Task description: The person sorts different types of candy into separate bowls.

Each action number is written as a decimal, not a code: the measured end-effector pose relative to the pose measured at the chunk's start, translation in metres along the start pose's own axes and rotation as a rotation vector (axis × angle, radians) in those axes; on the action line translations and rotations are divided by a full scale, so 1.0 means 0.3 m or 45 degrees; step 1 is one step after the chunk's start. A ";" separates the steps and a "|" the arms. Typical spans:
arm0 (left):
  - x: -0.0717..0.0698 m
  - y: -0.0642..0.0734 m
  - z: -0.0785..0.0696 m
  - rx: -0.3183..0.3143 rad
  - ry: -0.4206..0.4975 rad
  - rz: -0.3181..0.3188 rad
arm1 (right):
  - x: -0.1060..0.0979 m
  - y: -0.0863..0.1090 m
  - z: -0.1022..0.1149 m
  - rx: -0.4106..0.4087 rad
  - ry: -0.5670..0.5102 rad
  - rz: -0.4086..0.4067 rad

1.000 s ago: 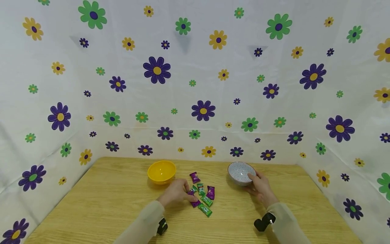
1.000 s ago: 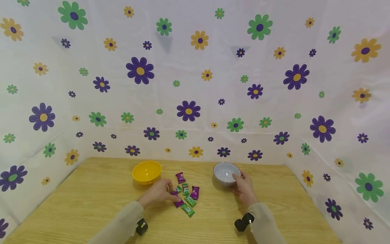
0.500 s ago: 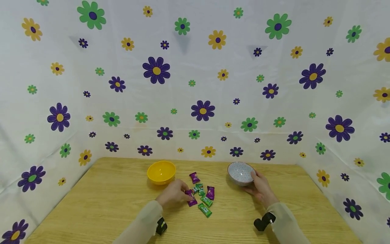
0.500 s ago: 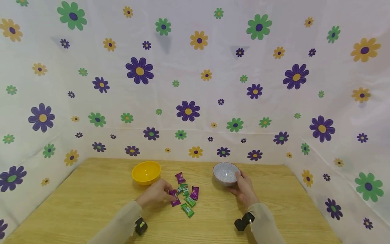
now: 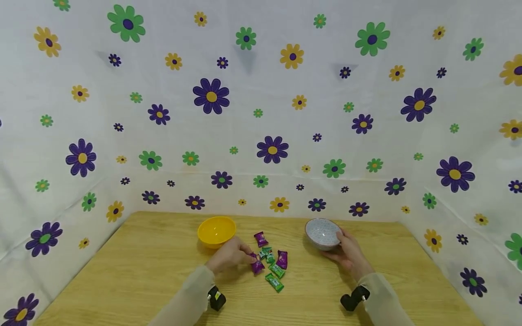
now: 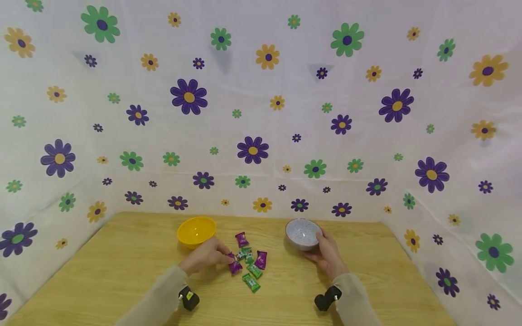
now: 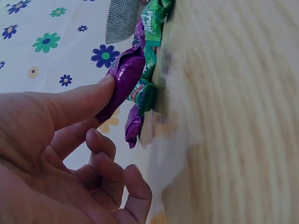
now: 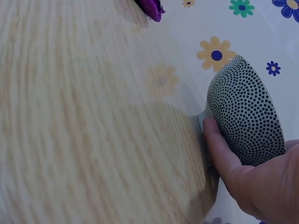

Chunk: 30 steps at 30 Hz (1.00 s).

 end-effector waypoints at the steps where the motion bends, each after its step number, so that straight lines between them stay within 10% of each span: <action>1: -0.004 -0.003 -0.003 -0.002 0.018 0.002 | -0.001 0.000 0.002 -0.003 -0.004 -0.001; 19: -0.011 -0.099 -0.024 -0.087 0.294 -0.096 | -0.008 0.005 -0.007 0.023 -0.050 -0.025; 30: 0.030 -0.170 -0.129 0.049 0.372 -0.143 | -0.012 -0.001 -0.009 0.040 -0.067 -0.030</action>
Point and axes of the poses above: each hand's wrist, its own y-axis away from the middle knuckle, its own x-axis out of the palm, z = x × y, the point moved 9 cm from there along -y, towards the middle knuckle, and after that the axes turned 12 degrees about z, right-handed, at the moved point
